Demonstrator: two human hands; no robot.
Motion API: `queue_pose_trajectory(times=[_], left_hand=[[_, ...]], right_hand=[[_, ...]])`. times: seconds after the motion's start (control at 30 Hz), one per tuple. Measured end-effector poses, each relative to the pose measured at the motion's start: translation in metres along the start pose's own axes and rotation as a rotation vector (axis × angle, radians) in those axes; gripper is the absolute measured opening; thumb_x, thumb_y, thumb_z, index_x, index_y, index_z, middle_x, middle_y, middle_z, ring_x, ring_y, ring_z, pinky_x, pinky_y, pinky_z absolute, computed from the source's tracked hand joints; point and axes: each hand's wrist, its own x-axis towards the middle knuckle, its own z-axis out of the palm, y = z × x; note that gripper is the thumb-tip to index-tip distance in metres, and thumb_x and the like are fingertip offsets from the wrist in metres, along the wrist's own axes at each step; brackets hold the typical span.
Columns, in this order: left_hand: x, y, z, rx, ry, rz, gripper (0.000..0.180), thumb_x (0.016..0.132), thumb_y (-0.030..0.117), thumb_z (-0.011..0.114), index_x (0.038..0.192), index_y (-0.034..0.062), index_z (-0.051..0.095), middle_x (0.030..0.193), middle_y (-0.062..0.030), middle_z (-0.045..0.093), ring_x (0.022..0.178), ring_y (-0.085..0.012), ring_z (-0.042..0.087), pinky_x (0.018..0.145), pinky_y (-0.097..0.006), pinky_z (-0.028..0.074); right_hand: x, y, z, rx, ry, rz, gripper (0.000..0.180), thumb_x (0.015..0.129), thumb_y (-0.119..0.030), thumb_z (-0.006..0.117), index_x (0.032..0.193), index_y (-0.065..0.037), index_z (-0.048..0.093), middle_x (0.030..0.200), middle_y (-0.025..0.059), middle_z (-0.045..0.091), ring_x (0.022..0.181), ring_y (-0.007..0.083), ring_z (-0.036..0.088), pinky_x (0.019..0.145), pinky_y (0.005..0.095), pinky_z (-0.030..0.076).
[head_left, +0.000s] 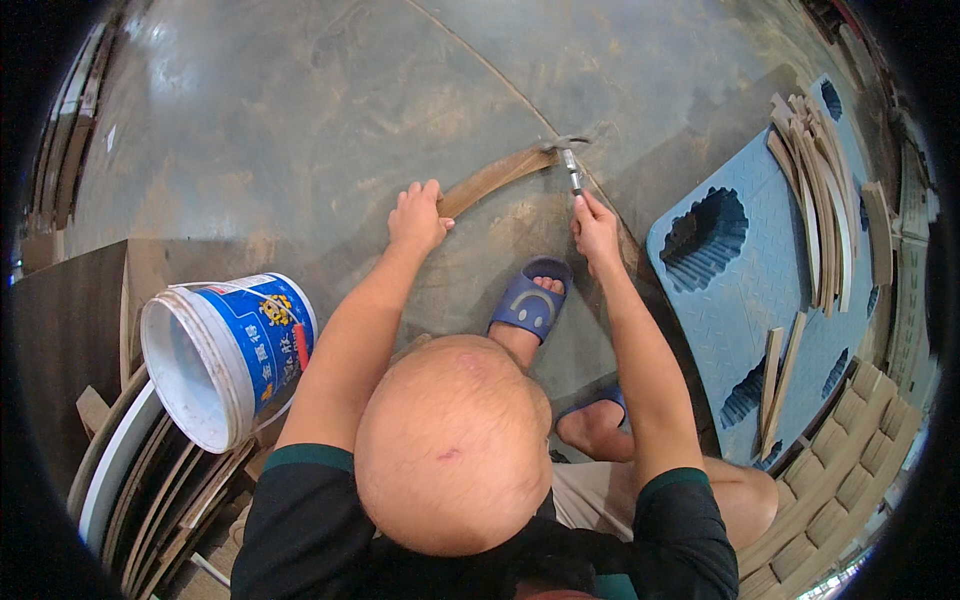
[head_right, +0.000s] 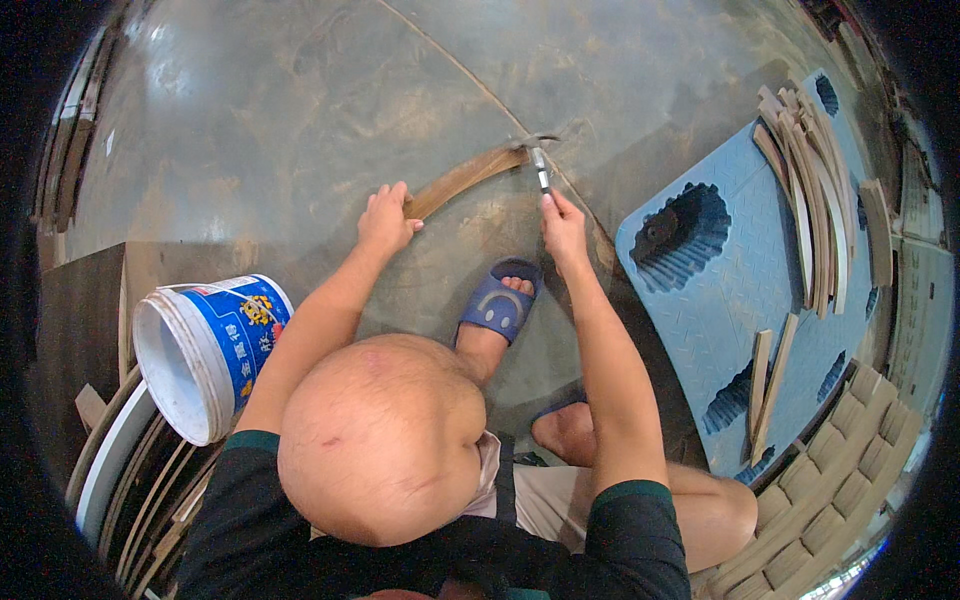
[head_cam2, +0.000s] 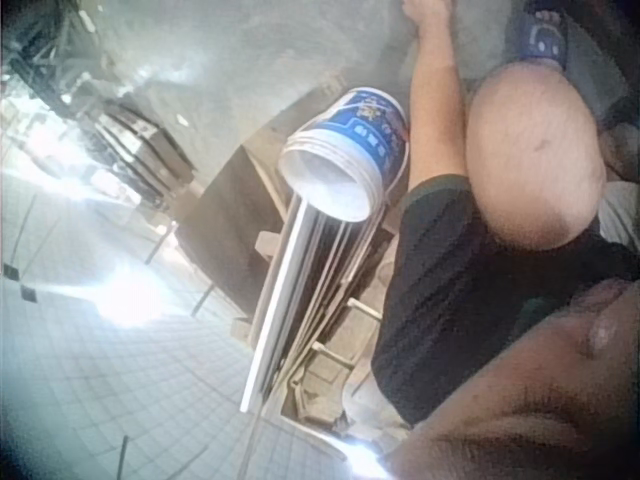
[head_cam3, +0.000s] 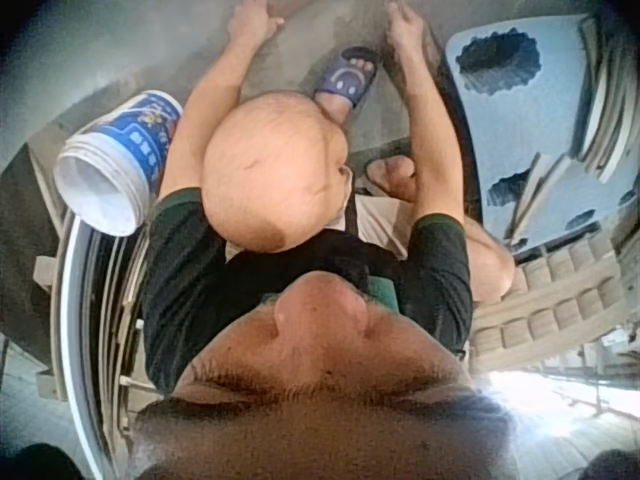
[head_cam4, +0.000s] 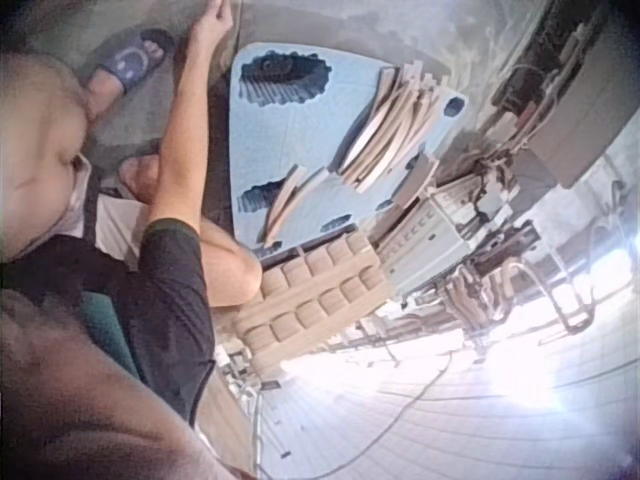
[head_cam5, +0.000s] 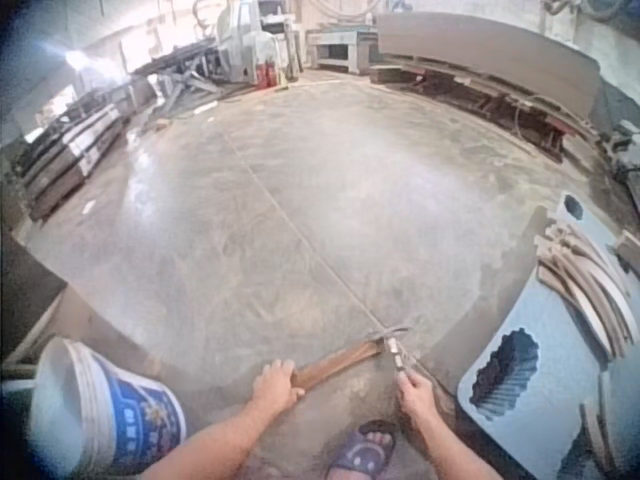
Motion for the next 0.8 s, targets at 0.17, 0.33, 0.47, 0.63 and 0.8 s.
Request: queue_pose_trajectory(times=[0.17,0.33,0.47,0.63,0.8], left_hand=[[0.0,0.0,-0.002,0.007,-0.014,-0.014,0.056,0.088,0.028,0.099,0.131,0.0162,0.066,0.137,-0.0082,0.067,0.133,-0.0346,0.066,0.104,-0.054,0.061],[0.001,0.001,-0.001,-0.016,-0.015,-0.005,0.056,0.088,0.026,0.099,0.131,0.0153,0.066,0.135,-0.0083,0.067,0.132,-0.0356,0.066,0.103,-0.056,0.061],[0.002,0.002,-0.004,-0.004,-0.024,-0.01,0.056,0.087,0.026,0.1,0.129,0.0151,0.065,0.135,-0.0079,0.068,0.131,-0.0354,0.066,0.103,-0.055,0.06],[0.004,-0.001,-0.005,-0.002,-0.037,-0.013,0.055,0.087,0.026,0.1,0.126,0.0146,0.064,0.134,-0.0083,0.068,0.131,-0.0362,0.066,0.102,-0.055,0.06],[-0.001,-0.001,-0.005,-0.031,0.012,0.014,0.054,0.086,0.025,0.101,0.125,0.0136,0.065,0.133,-0.0087,0.069,0.13,-0.0367,0.066,0.102,-0.056,0.059]], right_hand=[[-0.001,-0.001,-0.004,0.067,-0.007,0.039,0.041,0.118,-0.03,0.07,0.154,-0.009,0.073,0.078,-0.0086,0.053,0.061,0.0052,0.045,0.052,0.0275,0.035],[0.012,0.002,-0.007,0.083,0.042,-0.039,0.036,0.117,-0.026,0.072,0.147,-0.006,0.077,0.083,-0.0096,0.056,0.063,0.0055,0.045,0.055,0.0278,0.036],[0.018,-0.008,-0.03,0.024,0.041,-0.156,0.039,0.116,-0.023,0.073,0.15,-0.004,0.076,0.083,-0.0103,0.055,0.067,0.0046,0.047,0.058,0.027,0.038],[0.009,-0.012,-0.012,0.028,0.003,-0.082,0.04,0.115,-0.026,0.075,0.15,-0.006,0.076,0.083,-0.0105,0.056,0.066,0.0038,0.047,0.057,0.0253,0.038],[0.003,-0.004,0.002,0.148,-0.022,0.09,0.04,0.118,-0.035,0.069,0.151,-0.013,0.076,0.073,-0.007,0.054,0.055,0.0058,0.045,0.046,0.0272,0.033]])
